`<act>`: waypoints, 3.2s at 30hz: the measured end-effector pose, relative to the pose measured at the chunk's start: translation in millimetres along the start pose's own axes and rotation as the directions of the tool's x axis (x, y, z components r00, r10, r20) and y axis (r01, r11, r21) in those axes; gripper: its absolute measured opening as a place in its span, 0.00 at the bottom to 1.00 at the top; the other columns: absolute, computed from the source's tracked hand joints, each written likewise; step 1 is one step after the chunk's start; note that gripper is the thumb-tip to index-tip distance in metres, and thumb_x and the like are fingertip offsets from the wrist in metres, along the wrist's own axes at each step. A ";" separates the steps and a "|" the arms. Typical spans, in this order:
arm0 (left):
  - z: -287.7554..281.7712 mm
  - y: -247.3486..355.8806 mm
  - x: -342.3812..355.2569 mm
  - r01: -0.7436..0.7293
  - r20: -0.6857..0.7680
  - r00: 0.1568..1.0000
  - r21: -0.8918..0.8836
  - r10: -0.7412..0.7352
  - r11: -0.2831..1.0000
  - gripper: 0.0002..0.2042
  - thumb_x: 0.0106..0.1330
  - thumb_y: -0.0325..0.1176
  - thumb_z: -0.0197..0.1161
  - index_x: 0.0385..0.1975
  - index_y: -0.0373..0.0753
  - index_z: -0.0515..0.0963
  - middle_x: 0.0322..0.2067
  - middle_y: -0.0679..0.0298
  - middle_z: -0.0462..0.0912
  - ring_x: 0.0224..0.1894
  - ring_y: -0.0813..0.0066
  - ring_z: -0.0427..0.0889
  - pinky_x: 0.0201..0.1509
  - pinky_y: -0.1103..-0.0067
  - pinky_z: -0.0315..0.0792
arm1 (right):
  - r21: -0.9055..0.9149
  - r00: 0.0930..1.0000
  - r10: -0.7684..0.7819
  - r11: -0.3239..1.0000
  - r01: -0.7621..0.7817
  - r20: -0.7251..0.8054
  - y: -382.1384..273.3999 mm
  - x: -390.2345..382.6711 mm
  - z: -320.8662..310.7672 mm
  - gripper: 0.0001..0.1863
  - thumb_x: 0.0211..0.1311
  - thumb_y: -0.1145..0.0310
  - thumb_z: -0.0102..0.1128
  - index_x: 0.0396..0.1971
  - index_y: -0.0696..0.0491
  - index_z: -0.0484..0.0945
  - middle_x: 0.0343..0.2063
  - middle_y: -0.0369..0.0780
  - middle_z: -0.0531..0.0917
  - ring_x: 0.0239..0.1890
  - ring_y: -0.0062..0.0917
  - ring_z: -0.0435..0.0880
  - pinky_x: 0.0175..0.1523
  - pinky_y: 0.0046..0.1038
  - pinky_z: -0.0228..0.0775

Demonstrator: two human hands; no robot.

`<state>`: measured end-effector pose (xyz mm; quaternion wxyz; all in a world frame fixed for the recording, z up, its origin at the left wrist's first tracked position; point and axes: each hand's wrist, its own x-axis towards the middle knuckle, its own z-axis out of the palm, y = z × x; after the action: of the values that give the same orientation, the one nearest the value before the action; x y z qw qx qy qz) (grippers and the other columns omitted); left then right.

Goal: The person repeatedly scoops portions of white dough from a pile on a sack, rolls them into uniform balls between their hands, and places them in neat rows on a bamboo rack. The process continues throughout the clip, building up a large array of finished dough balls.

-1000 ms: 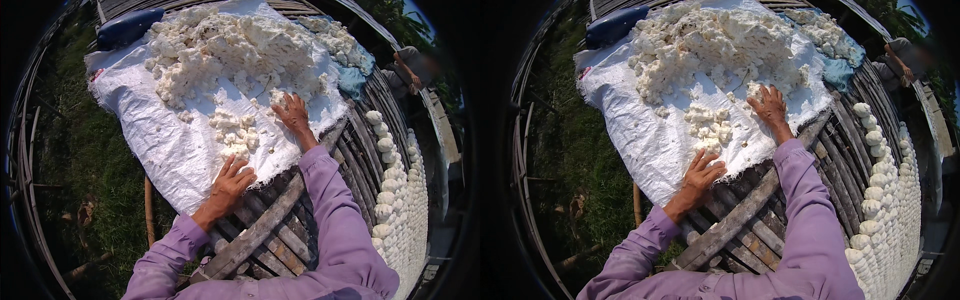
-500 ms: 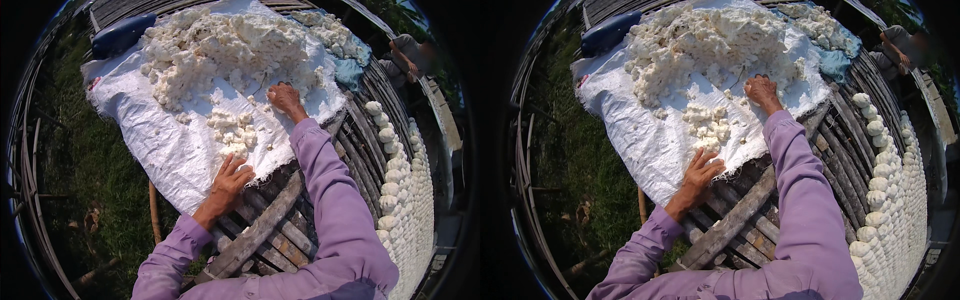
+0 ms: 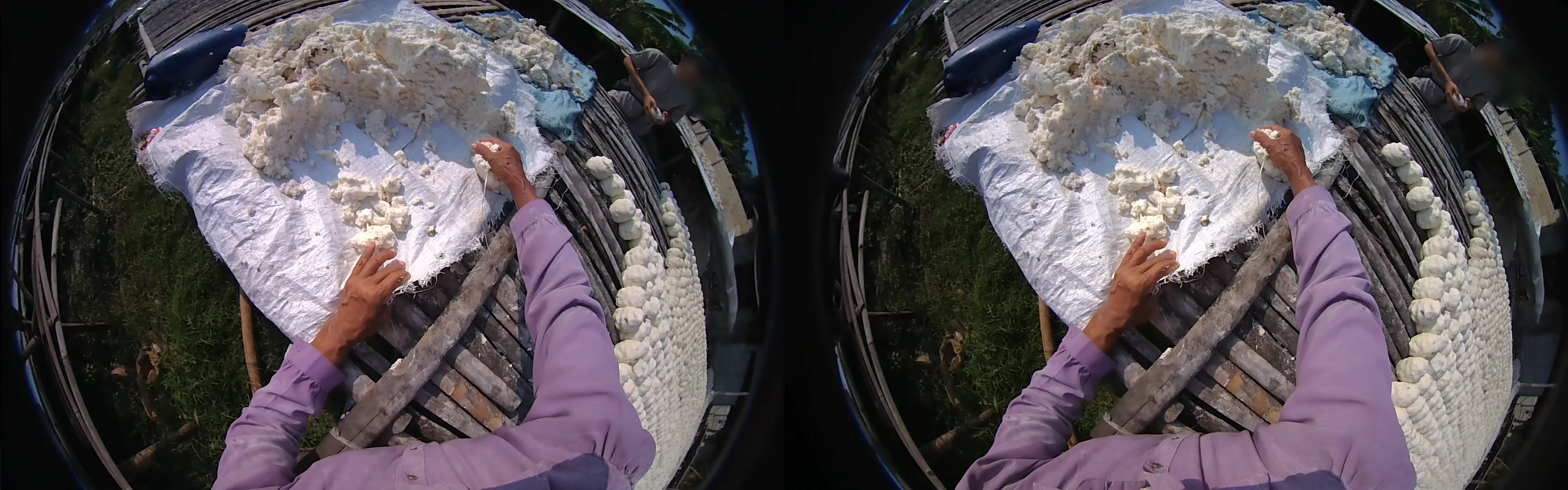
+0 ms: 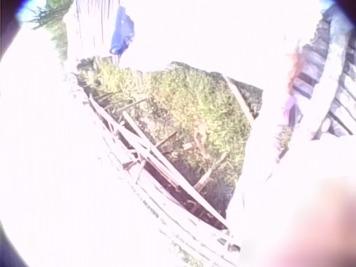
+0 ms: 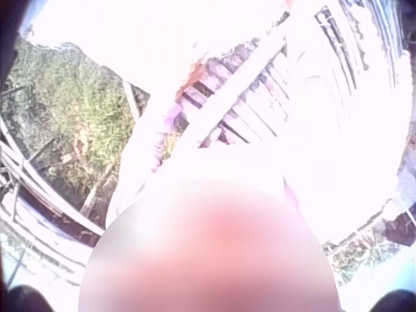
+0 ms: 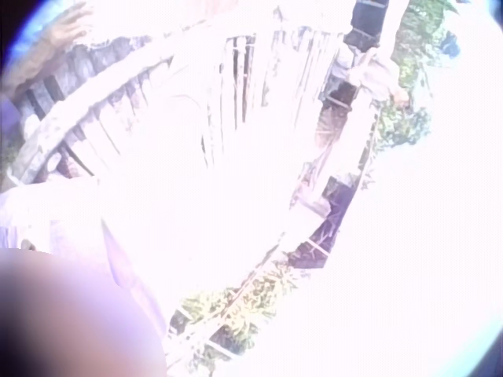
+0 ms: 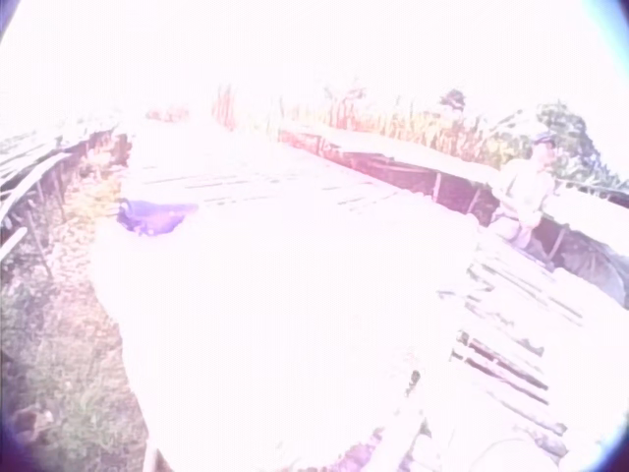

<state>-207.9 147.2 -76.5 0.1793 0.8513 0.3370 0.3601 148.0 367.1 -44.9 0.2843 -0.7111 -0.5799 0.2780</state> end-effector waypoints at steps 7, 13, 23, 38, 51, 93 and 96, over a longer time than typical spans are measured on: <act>3.4 -3.0 -1.8 0.020 0.024 1.000 -0.013 -0.020 1.000 0.21 0.47 0.18 0.64 0.45 0.39 0.82 0.50 0.63 0.84 0.63 0.59 0.77 0.79 0.54 0.55 | 0.384 0.962 -0.218 0.884 0.267 -0.166 -11.4 -3.8 47.6 0.34 0.69 0.48 0.63 0.70 0.48 0.68 0.66 0.44 0.73 0.68 0.31 0.71 0.68 0.32 0.65; 3.6 -3.4 -0.4 0.013 0.023 1.000 -0.003 -0.013 1.000 0.20 0.48 0.19 0.64 0.45 0.39 0.83 0.49 0.64 0.84 0.63 0.58 0.76 0.78 0.55 0.56 | -0.008 0.978 -0.208 0.978 0.208 -0.002 -57.4 22.1 56.9 0.37 0.60 0.36 0.64 0.62 0.45 0.79 0.61 0.45 0.80 0.65 0.42 0.75 0.68 0.42 0.66; 1.2 -1.8 -0.9 0.015 0.021 1.000 -0.019 -0.014 1.000 0.19 0.51 0.19 0.64 0.45 0.39 0.83 0.49 0.63 0.84 0.63 0.60 0.77 0.78 0.54 0.57 | -0.569 0.970 -0.234 0.789 0.231 0.069 -44.3 -3.7 117.1 0.29 0.52 0.37 0.71 0.47 0.42 0.87 0.55 0.36 0.83 0.59 0.37 0.77 0.60 0.44 0.72; 1.6 -4.4 -3.9 -0.012 0.062 0.998 -0.052 0.015 0.999 0.17 0.53 0.25 0.65 0.45 0.38 0.80 0.51 0.58 0.82 0.62 0.55 0.76 0.76 0.58 0.61 | -0.359 0.962 -0.272 0.898 0.253 -0.002 -78.8 3.4 160.7 0.33 0.59 0.32 0.62 0.55 0.40 0.84 0.56 0.40 0.80 0.64 0.42 0.73 0.67 0.41 0.65; -1.9 -76.5 138.1 -0.051 0.264 0.539 -0.938 -0.800 -0.344 0.45 0.64 0.77 0.47 0.66 0.43 0.68 0.61 0.53 0.76 0.60 0.49 0.77 0.60 0.43 0.68 | 0.553 0.911 -0.412 0.764 0.333 0.019 -158.2 -88.8 80.4 0.31 0.77 0.44 0.48 0.58 0.59 0.79 0.57 0.45 0.82 0.61 0.31 0.78 0.67 0.31 0.65; -3.6 118.4 50.2 0.099 0.350 0.806 -0.875 -0.477 -0.474 0.57 0.54 0.80 0.56 0.68 0.30 0.61 0.64 0.45 0.69 0.65 0.50 0.72 0.70 0.49 0.66 | -0.216 0.437 -0.584 0.735 0.642 -0.684 -148.1 -306.8 1.9 0.22 0.78 0.54 0.48 0.54 0.56 0.81 0.45 0.47 0.87 0.51 0.42 0.84 0.60 0.36 0.73; 22.7 139.0 54.6 0.036 0.311 0.800 -0.879 -0.513 -0.476 0.55 0.54 0.74 0.65 0.70 0.35 0.57 0.65 0.50 0.68 0.65 0.49 0.71 0.68 0.50 0.69 | -0.162 0.761 -0.631 0.775 0.611 -0.153 -140.1 -343.4 -22.7 0.21 0.77 0.57 0.50 0.53 0.57 0.82 0.48 0.49 0.85 0.55 0.43 0.82 0.62 0.37 0.71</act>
<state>-101.4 85.6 11.2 0.8307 0.1247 0.1374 0.5250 11.7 51.0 94.9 0.3799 -0.5164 -0.7647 0.0655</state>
